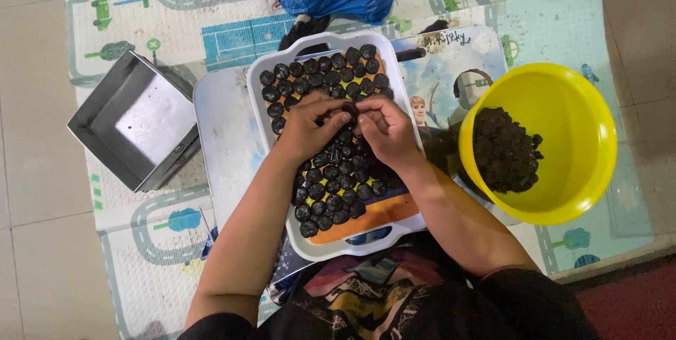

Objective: A person is picking up small pieces of dark dough from a yellow bowl and placing them into small yellow cups arranged in a white tray.

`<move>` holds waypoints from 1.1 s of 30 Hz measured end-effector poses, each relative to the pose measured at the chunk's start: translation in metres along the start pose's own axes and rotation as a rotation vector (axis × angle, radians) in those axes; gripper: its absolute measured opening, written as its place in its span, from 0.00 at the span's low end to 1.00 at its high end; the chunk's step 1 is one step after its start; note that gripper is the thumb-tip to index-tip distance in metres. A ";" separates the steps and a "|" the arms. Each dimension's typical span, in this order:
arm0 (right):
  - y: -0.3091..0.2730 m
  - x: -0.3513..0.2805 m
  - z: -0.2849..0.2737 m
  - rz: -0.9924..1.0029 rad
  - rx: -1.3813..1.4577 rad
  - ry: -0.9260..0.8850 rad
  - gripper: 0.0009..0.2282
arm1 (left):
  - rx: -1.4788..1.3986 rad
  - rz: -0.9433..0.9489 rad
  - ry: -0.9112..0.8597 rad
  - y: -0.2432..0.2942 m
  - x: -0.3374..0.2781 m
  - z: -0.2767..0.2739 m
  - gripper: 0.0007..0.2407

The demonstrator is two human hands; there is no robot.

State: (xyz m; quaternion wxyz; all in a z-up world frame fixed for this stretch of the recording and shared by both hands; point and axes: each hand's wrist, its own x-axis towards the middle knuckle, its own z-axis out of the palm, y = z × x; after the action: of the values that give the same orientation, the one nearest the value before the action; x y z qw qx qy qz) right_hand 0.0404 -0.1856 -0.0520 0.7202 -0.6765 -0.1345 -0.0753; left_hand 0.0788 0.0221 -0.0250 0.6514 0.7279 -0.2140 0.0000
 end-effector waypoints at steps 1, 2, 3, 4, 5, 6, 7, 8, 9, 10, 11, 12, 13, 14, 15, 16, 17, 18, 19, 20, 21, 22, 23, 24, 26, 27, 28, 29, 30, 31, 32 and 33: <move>-0.002 0.001 0.002 -0.001 0.000 0.001 0.11 | 0.000 0.001 -0.001 0.002 0.002 0.000 0.09; -0.004 0.002 0.003 0.007 -0.003 0.017 0.11 | 0.009 0.009 0.004 0.004 0.002 0.001 0.08; -0.006 0.002 0.005 0.015 -0.006 0.032 0.10 | 0.019 0.017 0.010 0.006 0.003 0.001 0.08; -0.013 0.003 0.007 0.016 -0.006 0.032 0.10 | 0.019 0.015 0.010 0.005 0.002 0.001 0.08; -0.019 0.004 0.010 0.000 -0.027 0.040 0.11 | 0.026 0.007 0.002 0.004 0.001 0.000 0.07; -0.026 0.006 0.012 -0.016 -0.049 0.048 0.11 | 0.033 -0.001 -0.006 0.003 0.001 -0.001 0.06; -0.028 0.008 0.012 -0.017 -0.048 0.049 0.11 | 0.034 -0.001 -0.007 0.003 0.001 -0.001 0.06; -0.031 0.010 0.012 -0.041 -0.071 0.031 0.10 | 0.030 -0.010 -0.015 0.002 0.000 -0.001 0.06; -0.034 0.011 0.012 -0.066 -0.094 0.012 0.09 | 0.026 -0.020 -0.024 0.002 -0.001 -0.001 0.06; -0.031 0.011 0.010 -0.065 -0.095 0.012 0.09 | 0.025 -0.020 -0.024 0.004 0.000 -0.001 0.06; -0.029 0.011 0.008 -0.061 -0.106 0.018 0.08 | 0.029 -0.020 -0.032 0.005 0.000 -0.002 0.06; -0.026 0.011 0.006 -0.058 -0.117 0.024 0.08 | 0.033 -0.020 -0.038 0.007 0.001 -0.002 0.05; -0.028 0.011 0.005 -0.059 -0.118 0.023 0.08 | 0.033 -0.019 -0.038 0.007 0.001 -0.002 0.05; -0.029 0.012 0.004 -0.056 -0.116 0.015 0.07 | 0.035 -0.006 -0.030 0.008 0.001 -0.002 0.05; -0.031 0.012 0.004 -0.054 -0.115 0.006 0.07 | 0.036 0.006 -0.023 0.008 0.001 -0.001 0.06; -0.031 0.012 0.005 -0.054 -0.115 0.006 0.07 | 0.036 0.006 -0.022 0.009 0.002 -0.001 0.06; -0.032 0.011 0.006 -0.050 -0.109 -0.005 0.08 | 0.043 0.026 -0.010 0.009 0.004 -0.001 0.06; -0.032 0.011 0.007 -0.046 -0.103 -0.014 0.08 | 0.050 0.047 0.001 0.010 0.005 -0.001 0.06; -0.029 0.010 0.007 -0.047 -0.103 -0.014 0.08 | 0.051 0.047 0.000 0.011 0.004 -0.001 0.06; -0.026 0.010 0.007 -0.050 -0.084 -0.019 0.08 | 0.029 0.041 -0.001 0.011 0.003 -0.002 0.06; -0.022 0.010 0.007 -0.054 -0.066 -0.024 0.08 | 0.007 0.034 -0.002 0.012 0.003 -0.002 0.05; -0.019 0.010 0.004 -0.054 -0.067 -0.025 0.08 | 0.006 0.033 -0.001 0.011 0.002 -0.001 0.05; -0.016 0.009 0.002 -0.044 -0.051 -0.028 0.07 | 0.007 0.034 0.002 0.010 0.002 0.001 0.07; -0.012 0.009 0.001 -0.037 -0.034 -0.031 0.07 | 0.008 0.036 0.006 0.010 0.002 0.002 0.08; -0.013 0.009 0.002 -0.048 -0.047 -0.027 0.07 | 0.000 0.013 -0.001 0.010 0.003 0.001 0.07; -0.013 0.008 0.003 -0.058 -0.060 -0.023 0.07 | -0.008 -0.010 -0.008 0.010 0.004 0.000 0.06; -0.015 0.007 0.005 -0.059 -0.061 -0.023 0.07 | -0.008 -0.010 -0.009 0.006 0.001 0.001 0.06; -0.017 0.005 0.007 -0.070 -0.034 -0.002 0.12 | -0.144 -0.100 -0.007 0.003 -0.001 0.002 0.07; -0.019 0.006 0.010 -0.084 -0.007 0.016 0.18 | -0.279 -0.188 -0.002 -0.001 -0.003 0.002 0.08; -0.021 0.006 0.008 -0.087 -0.008 0.012 0.18 | -0.278 -0.185 0.001 -0.004 -0.003 0.003 0.08; -0.022 0.007 0.007 -0.099 -0.040 -0.010 0.14 | -0.343 -0.232 0.000 -0.006 -0.004 0.003 0.08; -0.024 0.009 0.006 -0.111 -0.073 -0.031 0.11 | -0.408 -0.278 -0.001 -0.008 -0.004 0.004 0.09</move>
State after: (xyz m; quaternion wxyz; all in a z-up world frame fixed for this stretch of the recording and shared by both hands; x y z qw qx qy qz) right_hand 0.0410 -0.1804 -0.0261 0.6877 -0.6948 -0.1801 -0.1094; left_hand 0.0768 0.0203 -0.0345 0.7785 0.6039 -0.1075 -0.1331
